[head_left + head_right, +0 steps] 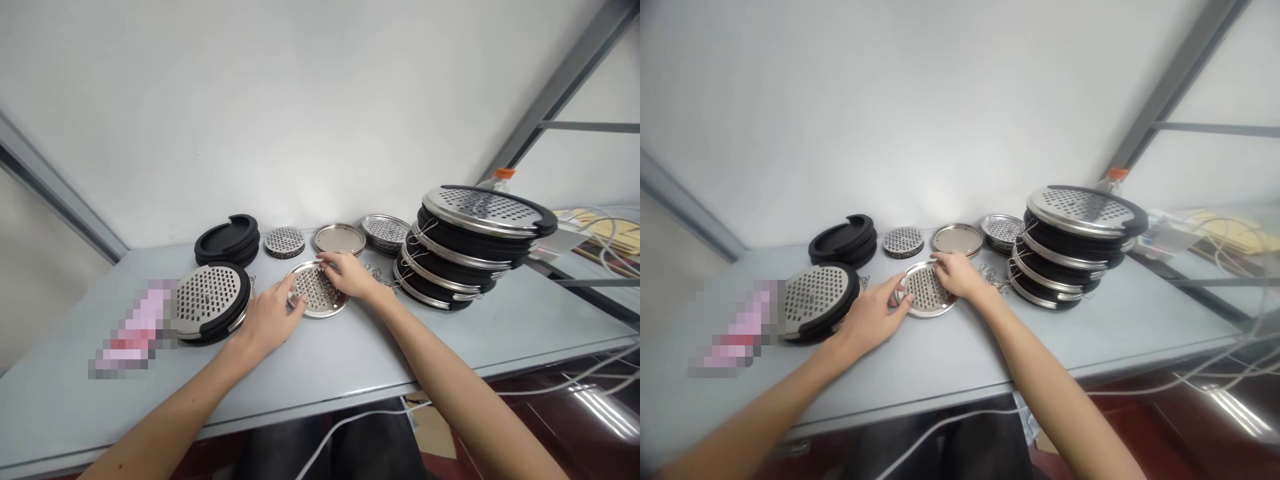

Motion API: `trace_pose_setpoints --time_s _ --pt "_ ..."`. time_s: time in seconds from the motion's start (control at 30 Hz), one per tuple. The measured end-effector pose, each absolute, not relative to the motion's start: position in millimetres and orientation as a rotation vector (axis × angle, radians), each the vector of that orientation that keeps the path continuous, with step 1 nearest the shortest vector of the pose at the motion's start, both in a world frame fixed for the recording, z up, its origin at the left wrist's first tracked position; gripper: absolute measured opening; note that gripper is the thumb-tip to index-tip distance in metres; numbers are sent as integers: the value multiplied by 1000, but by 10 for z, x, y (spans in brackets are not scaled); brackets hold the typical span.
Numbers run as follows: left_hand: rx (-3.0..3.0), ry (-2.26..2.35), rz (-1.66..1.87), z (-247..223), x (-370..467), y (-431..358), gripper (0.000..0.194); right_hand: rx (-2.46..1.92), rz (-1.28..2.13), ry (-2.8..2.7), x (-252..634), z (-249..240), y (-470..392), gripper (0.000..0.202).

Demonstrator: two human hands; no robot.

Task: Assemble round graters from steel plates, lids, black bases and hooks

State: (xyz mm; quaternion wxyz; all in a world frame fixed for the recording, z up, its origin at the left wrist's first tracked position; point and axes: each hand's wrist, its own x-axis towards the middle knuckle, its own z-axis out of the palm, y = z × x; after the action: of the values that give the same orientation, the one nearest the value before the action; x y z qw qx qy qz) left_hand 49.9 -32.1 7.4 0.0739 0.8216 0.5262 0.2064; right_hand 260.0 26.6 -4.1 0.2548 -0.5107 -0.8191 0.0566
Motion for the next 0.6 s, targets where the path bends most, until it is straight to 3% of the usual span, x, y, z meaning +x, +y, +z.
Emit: trace_pose_setpoints --time_s 0.23,0.43,0.6 --pt "2580 1422 752 20 477 -290 43 -1348 217 -2227 2584 -110 284 32" --pt "2629 1171 551 11 420 -288 86 -1206 338 -2239 2527 -144 271 36" --pt "2566 1147 449 -11 389 -271 101 -1023 440 -2280 2457 -165 241 39"
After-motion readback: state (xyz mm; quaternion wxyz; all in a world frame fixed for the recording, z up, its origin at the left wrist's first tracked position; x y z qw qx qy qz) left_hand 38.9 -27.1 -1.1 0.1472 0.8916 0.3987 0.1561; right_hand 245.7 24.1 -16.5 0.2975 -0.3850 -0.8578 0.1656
